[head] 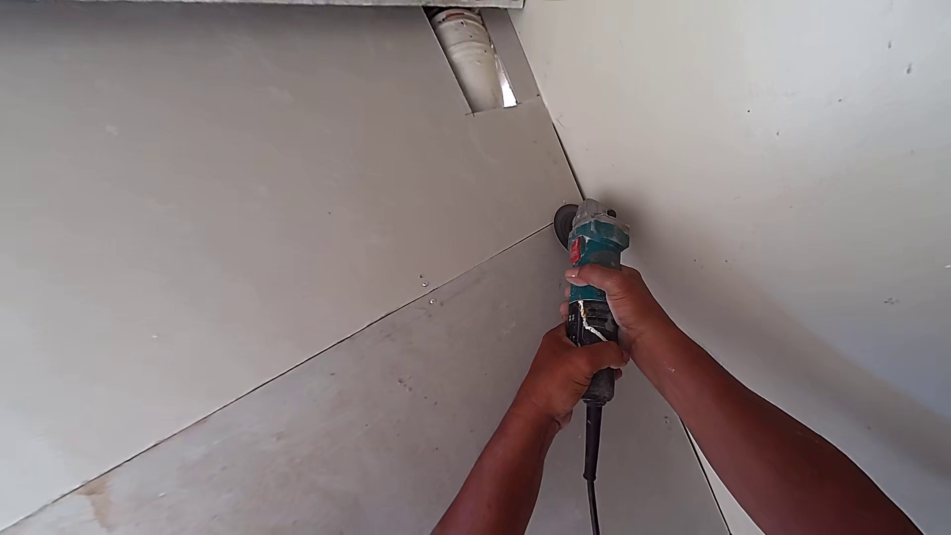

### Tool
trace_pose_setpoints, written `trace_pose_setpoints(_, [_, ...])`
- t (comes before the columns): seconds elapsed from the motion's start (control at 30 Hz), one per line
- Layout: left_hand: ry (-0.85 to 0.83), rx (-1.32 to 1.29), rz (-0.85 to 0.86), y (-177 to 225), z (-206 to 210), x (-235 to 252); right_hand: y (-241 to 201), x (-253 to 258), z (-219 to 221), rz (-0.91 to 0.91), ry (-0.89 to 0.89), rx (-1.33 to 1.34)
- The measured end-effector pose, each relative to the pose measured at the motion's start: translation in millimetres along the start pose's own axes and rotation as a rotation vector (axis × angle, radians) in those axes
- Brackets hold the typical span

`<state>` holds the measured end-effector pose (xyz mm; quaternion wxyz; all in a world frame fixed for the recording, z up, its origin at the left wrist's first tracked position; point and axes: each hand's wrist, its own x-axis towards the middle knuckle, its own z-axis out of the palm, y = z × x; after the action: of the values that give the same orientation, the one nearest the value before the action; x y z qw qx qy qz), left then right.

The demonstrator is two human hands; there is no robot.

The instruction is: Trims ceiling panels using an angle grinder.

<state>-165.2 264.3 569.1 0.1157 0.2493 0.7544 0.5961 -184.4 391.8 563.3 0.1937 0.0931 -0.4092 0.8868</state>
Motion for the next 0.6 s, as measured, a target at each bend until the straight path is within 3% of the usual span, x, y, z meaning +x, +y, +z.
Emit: trace_pose_setpoints(0.6, [-0.002, 0.049, -0.002, 7.9, -6.4, -6.6, 1.2, -0.9, 8.0, -0.020, -0.015, 0.065])
